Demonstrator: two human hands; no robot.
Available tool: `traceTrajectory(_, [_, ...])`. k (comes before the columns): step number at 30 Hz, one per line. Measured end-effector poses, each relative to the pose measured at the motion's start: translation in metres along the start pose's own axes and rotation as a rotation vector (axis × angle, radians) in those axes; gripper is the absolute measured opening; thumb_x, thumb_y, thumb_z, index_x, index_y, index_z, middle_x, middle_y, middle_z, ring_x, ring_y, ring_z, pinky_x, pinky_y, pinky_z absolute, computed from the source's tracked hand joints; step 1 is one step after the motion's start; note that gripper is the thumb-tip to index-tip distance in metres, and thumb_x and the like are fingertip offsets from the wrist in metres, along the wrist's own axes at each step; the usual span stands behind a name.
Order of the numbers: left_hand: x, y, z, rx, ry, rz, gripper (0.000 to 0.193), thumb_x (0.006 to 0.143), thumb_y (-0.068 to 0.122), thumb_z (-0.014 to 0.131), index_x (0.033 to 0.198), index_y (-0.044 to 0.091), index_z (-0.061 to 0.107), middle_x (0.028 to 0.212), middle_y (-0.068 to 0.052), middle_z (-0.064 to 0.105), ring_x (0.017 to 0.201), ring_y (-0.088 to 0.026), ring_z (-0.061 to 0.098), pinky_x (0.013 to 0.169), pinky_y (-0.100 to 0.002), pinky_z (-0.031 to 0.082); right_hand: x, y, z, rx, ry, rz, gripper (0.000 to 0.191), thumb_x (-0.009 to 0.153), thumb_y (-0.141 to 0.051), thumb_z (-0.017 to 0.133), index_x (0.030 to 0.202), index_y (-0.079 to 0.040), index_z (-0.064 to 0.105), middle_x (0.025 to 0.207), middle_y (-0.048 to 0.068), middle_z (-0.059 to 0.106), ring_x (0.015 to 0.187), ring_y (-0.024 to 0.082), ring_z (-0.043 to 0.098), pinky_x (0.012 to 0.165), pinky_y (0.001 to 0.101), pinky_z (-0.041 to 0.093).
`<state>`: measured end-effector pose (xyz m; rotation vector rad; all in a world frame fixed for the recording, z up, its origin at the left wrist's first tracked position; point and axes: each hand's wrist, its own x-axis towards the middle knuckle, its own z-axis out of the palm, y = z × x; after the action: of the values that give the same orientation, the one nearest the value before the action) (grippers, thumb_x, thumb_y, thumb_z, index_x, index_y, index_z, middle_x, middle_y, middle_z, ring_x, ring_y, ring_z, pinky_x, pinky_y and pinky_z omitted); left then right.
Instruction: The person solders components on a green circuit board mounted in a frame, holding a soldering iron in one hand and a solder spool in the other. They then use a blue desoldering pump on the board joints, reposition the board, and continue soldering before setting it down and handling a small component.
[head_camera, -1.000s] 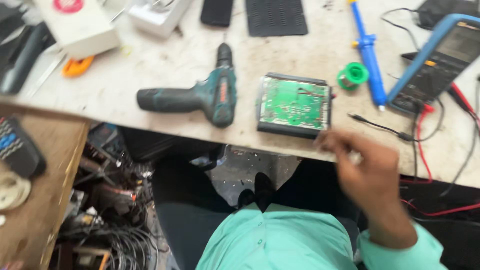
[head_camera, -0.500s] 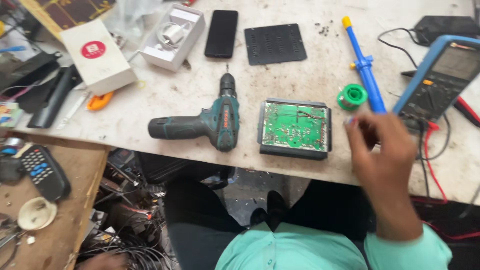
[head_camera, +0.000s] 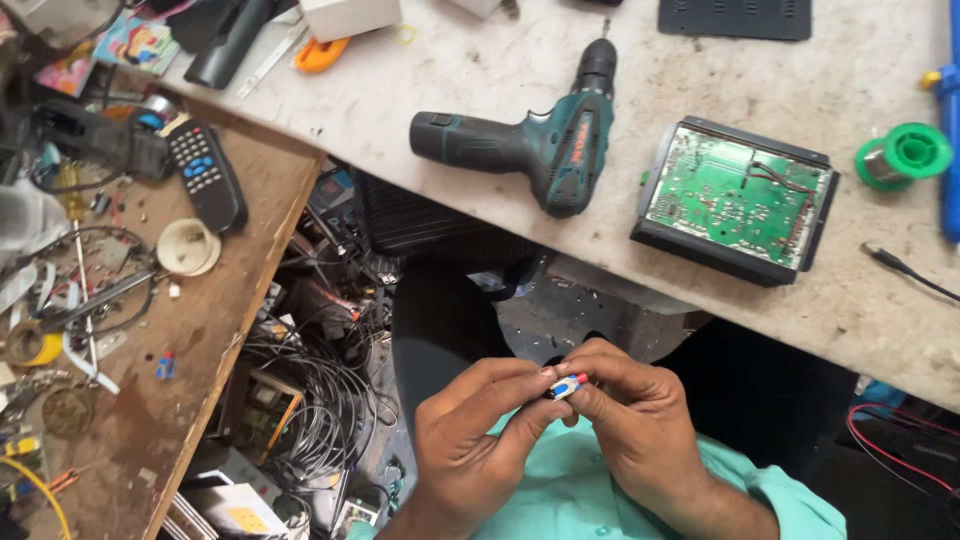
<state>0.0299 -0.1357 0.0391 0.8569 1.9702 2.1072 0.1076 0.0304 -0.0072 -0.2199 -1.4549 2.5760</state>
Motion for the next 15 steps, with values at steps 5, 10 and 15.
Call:
traceTrajectory(5, [-0.006,-0.001,-0.010,0.091,0.054,-0.021,0.021,0.090,-0.003,0.079,0.111,-0.001,0.074,0.101,-0.012,0.076,0.088,-0.017,0.076,0.075,-0.026,0.062,0.001,0.006,-0.003,-0.213,0.025,0.059,0.018,0.094,0.003,0.069,0.111,0.006,0.076,0.099,0.013,0.070,0.082,0.017,0.065,0.072,0.0288,0.053])
traceTrajectory(10, [-0.013,0.002,-0.039,0.215,0.088,-0.145,0.018,0.089,0.002,0.079,0.106,-0.001,0.075,0.099,-0.012,0.078,0.086,-0.017,0.077,0.074,-0.027,0.061,0.003,0.002,-0.002,-0.367,0.106,0.084,0.026,0.088,0.004,0.071,0.114,0.008,0.071,0.107,0.014,0.070,0.089,0.017,0.068,0.079,0.0296,0.057])
traceTrajectory(15, [-0.022,0.004,-0.038,0.214,-0.012,-0.068,0.019,0.093,0.004,0.076,0.111,0.000,0.074,0.105,-0.013,0.076,0.093,-0.022,0.077,0.081,-0.029,0.062,0.005,-0.003,0.010,-0.667,-0.013,-0.006,0.044,0.074,0.006,0.077,0.118,0.003,0.071,0.107,0.015,0.076,0.094,0.018,0.076,0.083,0.0299,0.063])
